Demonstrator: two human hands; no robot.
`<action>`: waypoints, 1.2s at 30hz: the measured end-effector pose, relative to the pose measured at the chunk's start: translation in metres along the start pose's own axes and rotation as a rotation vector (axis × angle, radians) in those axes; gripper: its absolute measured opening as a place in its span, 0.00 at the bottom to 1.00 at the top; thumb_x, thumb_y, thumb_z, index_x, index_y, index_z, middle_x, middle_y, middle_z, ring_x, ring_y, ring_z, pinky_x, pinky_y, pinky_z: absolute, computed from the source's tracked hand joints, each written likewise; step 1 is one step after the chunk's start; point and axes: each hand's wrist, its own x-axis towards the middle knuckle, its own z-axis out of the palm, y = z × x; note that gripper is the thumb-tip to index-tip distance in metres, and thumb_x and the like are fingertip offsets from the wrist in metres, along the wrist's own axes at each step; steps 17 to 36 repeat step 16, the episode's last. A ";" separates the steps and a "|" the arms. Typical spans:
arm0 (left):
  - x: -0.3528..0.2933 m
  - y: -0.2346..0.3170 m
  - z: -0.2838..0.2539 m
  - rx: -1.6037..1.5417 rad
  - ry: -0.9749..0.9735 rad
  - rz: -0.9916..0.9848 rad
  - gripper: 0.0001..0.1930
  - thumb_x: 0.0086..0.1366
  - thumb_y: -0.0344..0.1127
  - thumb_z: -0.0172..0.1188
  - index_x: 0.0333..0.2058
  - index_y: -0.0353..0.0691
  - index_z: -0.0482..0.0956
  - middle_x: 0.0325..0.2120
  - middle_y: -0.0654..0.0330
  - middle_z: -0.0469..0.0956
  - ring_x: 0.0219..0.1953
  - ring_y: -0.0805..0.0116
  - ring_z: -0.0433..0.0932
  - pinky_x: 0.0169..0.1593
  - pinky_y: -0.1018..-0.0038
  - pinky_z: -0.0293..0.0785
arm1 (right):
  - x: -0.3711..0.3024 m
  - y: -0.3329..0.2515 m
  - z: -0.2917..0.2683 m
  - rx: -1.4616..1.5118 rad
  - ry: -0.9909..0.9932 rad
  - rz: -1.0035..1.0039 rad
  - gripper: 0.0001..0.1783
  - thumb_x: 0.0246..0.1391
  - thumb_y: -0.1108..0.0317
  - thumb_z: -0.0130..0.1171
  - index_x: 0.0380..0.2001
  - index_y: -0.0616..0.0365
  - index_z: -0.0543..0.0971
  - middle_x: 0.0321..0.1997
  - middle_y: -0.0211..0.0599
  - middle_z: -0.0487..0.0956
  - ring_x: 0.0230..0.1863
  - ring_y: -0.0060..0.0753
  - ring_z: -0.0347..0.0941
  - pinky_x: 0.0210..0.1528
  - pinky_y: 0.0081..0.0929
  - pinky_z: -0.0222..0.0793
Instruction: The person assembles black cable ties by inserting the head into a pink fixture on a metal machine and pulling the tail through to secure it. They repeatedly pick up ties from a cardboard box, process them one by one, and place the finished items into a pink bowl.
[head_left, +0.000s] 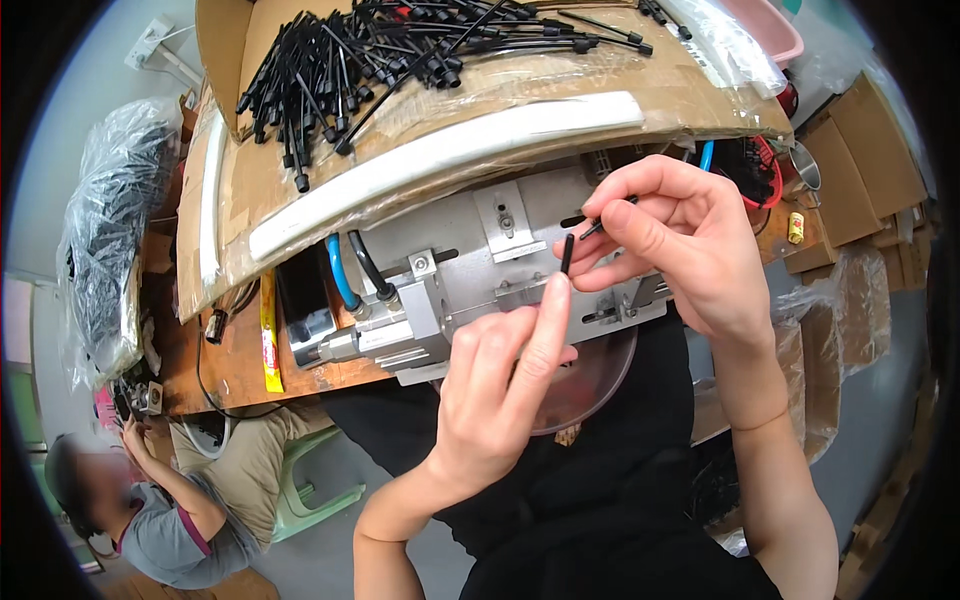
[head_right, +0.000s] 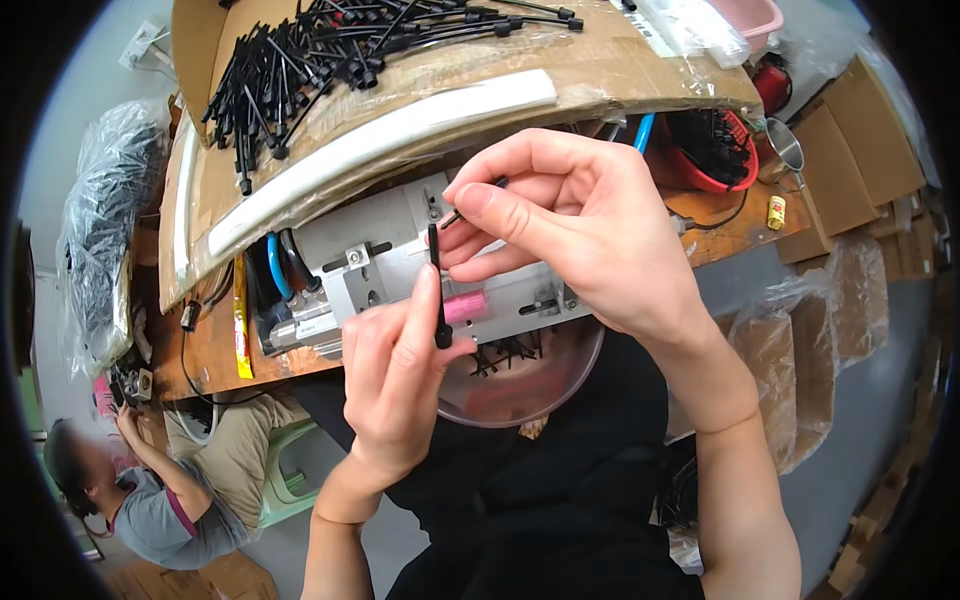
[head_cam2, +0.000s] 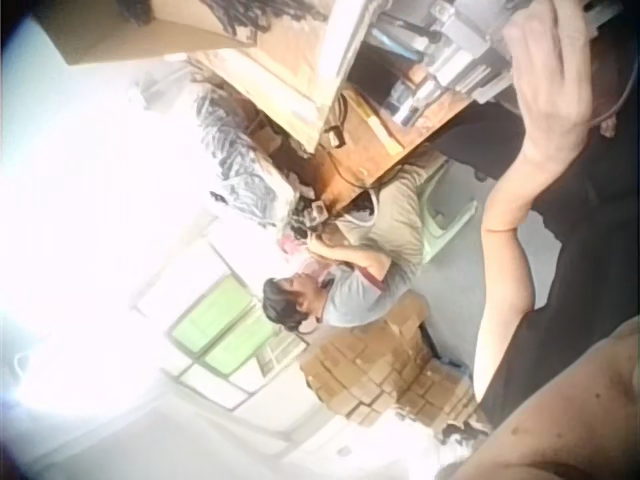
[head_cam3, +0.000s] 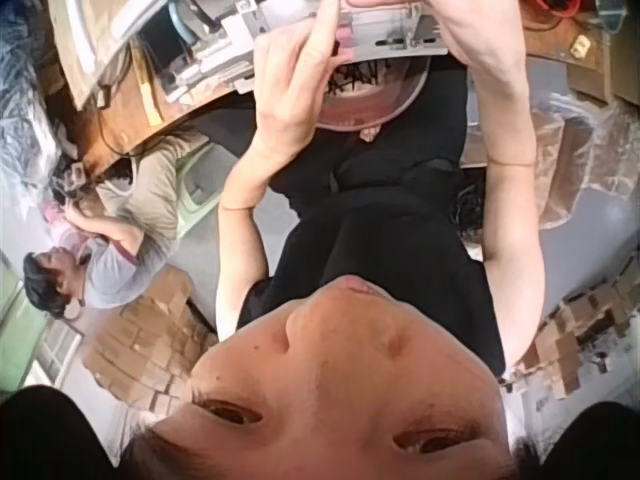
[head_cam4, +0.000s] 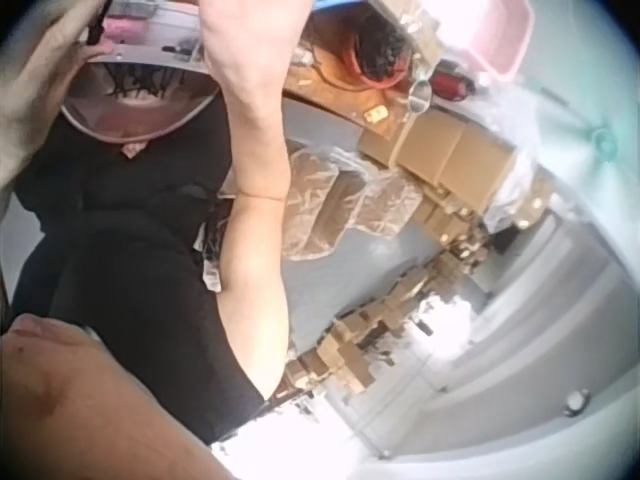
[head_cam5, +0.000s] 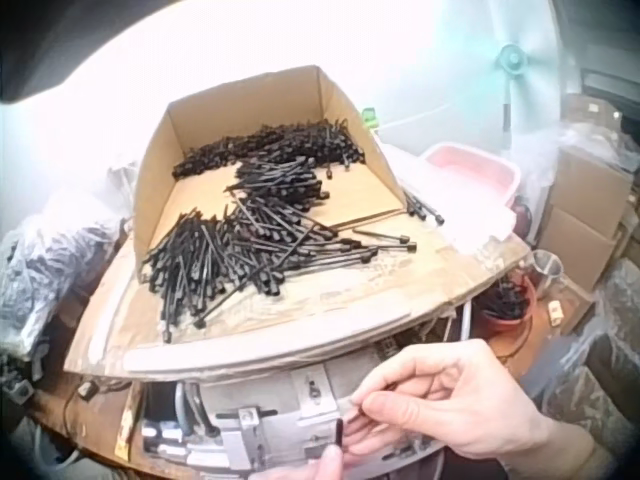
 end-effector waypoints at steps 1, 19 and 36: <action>-0.002 0.002 -0.002 0.028 -0.008 0.008 0.29 0.48 0.22 0.67 0.53 0.33 0.76 0.32 0.61 0.72 0.34 0.66 0.72 0.36 0.71 0.72 | -0.001 0.000 0.001 0.038 0.012 0.012 0.09 0.59 0.74 0.57 0.39 0.71 0.77 0.34 0.46 0.82 0.37 0.33 0.82 0.38 0.27 0.83; -0.018 0.007 -0.044 -0.547 -0.350 -0.207 0.31 0.45 0.25 0.71 0.52 0.35 0.77 0.35 0.59 0.75 0.38 0.64 0.73 0.39 0.66 0.71 | 0.000 -0.024 -0.014 -0.220 -0.441 0.228 0.06 0.57 0.77 0.59 0.35 0.70 0.78 0.31 0.44 0.82 0.34 0.30 0.82 0.36 0.23 0.82; -0.018 0.007 -0.044 -0.547 -0.350 -0.207 0.31 0.45 0.25 0.71 0.52 0.35 0.77 0.35 0.59 0.75 0.38 0.64 0.73 0.39 0.66 0.71 | 0.000 -0.024 -0.014 -0.220 -0.441 0.228 0.06 0.57 0.77 0.59 0.35 0.70 0.78 0.31 0.44 0.82 0.34 0.30 0.82 0.36 0.23 0.82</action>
